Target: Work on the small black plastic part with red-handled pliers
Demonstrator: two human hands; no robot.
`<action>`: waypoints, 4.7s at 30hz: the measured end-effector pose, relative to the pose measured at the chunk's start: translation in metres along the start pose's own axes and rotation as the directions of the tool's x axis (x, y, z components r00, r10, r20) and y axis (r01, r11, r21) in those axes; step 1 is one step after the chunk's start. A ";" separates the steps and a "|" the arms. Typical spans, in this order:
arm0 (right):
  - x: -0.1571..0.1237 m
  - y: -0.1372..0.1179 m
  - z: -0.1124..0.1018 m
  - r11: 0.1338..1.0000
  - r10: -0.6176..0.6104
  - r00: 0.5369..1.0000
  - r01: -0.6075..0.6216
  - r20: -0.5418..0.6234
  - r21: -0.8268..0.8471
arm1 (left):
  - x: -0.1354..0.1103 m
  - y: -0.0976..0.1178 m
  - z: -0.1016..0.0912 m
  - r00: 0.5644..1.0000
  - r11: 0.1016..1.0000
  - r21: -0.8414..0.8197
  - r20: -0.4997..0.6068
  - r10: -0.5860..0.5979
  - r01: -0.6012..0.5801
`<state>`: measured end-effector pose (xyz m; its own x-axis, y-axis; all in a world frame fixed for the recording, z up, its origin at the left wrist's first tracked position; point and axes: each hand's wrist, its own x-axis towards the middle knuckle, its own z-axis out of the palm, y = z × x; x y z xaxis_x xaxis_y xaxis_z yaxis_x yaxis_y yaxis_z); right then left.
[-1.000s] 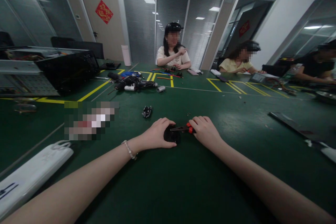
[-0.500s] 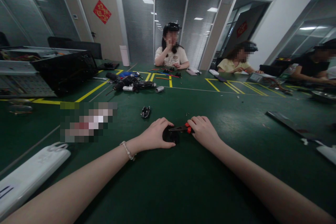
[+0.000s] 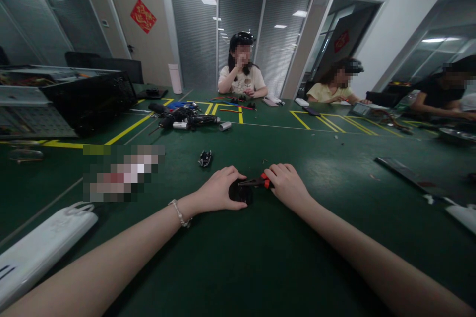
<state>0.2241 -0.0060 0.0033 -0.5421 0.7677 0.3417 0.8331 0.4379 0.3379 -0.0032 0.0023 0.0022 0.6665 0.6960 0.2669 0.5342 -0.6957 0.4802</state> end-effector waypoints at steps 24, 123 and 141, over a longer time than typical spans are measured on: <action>-0.001 0.000 -0.001 1.000 0.006 1.000 -0.006 0.000 -0.005 | 0.001 0.000 0.001 1.000 0.999 0.039 -0.010 -0.003 0.004; -0.003 0.001 -0.002 0.999 0.046 0.999 -0.046 -0.027 0.018 | -0.001 0.002 0.000 1.000 1.000 0.004 -0.003 -0.009 0.009; -0.002 0.001 0.000 1.000 0.017 1.000 -0.017 -0.014 -0.007 | 0.000 0.001 0.001 1.000 1.000 0.019 0.000 -0.005 0.005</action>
<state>0.2259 -0.0067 0.0032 -0.5298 0.7681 0.3595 0.8412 0.4220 0.3380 -0.0026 0.0015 0.0016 0.6640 0.6992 0.2648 0.5469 -0.6957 0.4657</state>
